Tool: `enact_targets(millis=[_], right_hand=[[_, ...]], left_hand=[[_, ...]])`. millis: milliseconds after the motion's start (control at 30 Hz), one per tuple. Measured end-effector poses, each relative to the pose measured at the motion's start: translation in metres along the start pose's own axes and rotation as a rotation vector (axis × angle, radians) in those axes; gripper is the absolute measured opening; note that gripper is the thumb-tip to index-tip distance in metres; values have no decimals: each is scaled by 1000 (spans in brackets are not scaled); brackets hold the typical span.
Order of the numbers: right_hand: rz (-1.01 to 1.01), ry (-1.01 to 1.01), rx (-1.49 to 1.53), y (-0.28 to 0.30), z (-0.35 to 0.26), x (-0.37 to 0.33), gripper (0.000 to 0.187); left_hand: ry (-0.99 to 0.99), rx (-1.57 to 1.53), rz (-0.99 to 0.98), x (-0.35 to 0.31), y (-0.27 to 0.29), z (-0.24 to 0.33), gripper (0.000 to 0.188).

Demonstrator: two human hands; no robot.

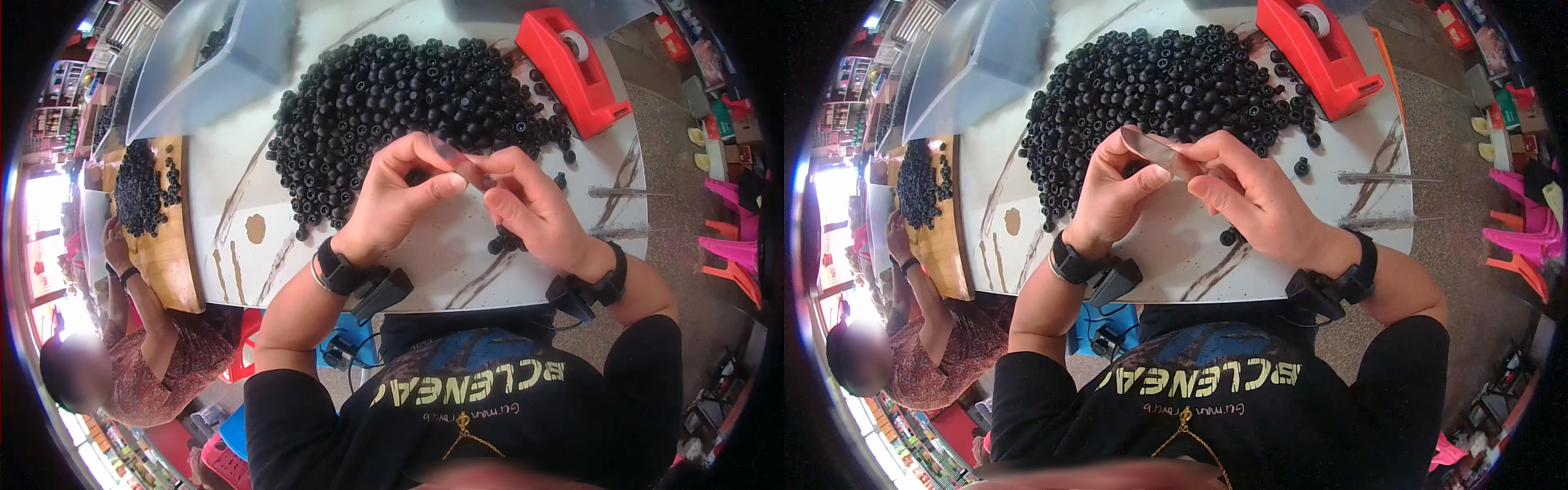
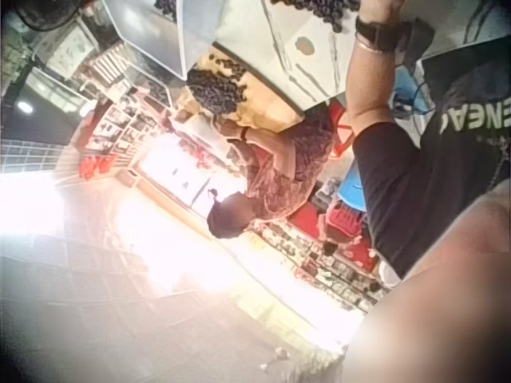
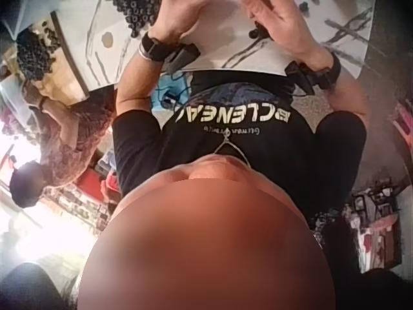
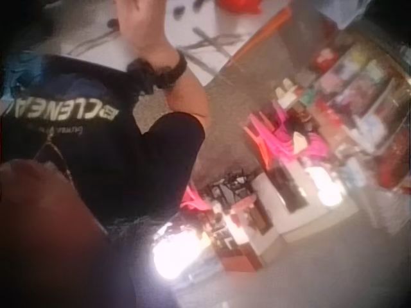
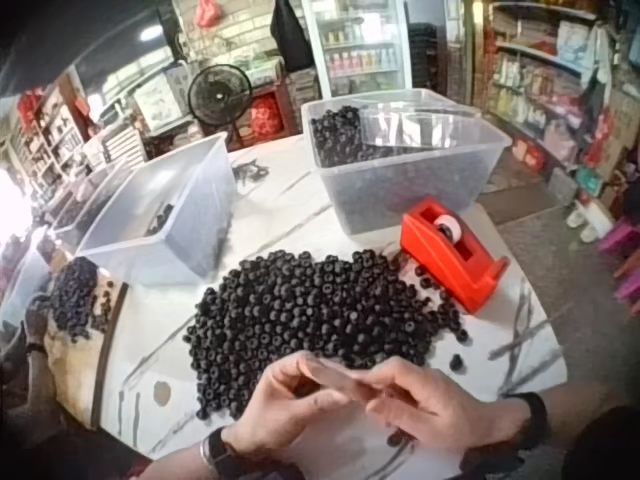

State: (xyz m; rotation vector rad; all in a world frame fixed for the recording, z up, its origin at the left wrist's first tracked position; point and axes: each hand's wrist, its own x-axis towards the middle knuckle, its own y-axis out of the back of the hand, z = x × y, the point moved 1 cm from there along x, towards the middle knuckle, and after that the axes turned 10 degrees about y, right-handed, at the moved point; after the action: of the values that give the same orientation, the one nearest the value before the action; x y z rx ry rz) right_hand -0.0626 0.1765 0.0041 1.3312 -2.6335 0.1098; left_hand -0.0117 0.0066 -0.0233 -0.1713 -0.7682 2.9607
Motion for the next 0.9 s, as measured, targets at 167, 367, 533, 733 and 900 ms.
enact_targets(millis=[167, 367, 533, 733, 900], right_hand=[[19, 2, 49, -1, -4, 0, 25], [48, -202, 321, 5, -6, 2, 24], [106, -24, 141, 1, 3, 2, 24], [80, -128, 207, 4, -6, 4, 21], [151, -144, 235, 11, -5, 6, 19]], left_hand=[[31, -36, 0, -1, -1, 1, 11], [35, -53, -12, 1, -2, -2, 11], [61, 114, -78, -1, -5, -4, 12], [83, -47, -168, -2, -6, -1, 14], [367, -241, -153, -3, -16, 13, 10]])
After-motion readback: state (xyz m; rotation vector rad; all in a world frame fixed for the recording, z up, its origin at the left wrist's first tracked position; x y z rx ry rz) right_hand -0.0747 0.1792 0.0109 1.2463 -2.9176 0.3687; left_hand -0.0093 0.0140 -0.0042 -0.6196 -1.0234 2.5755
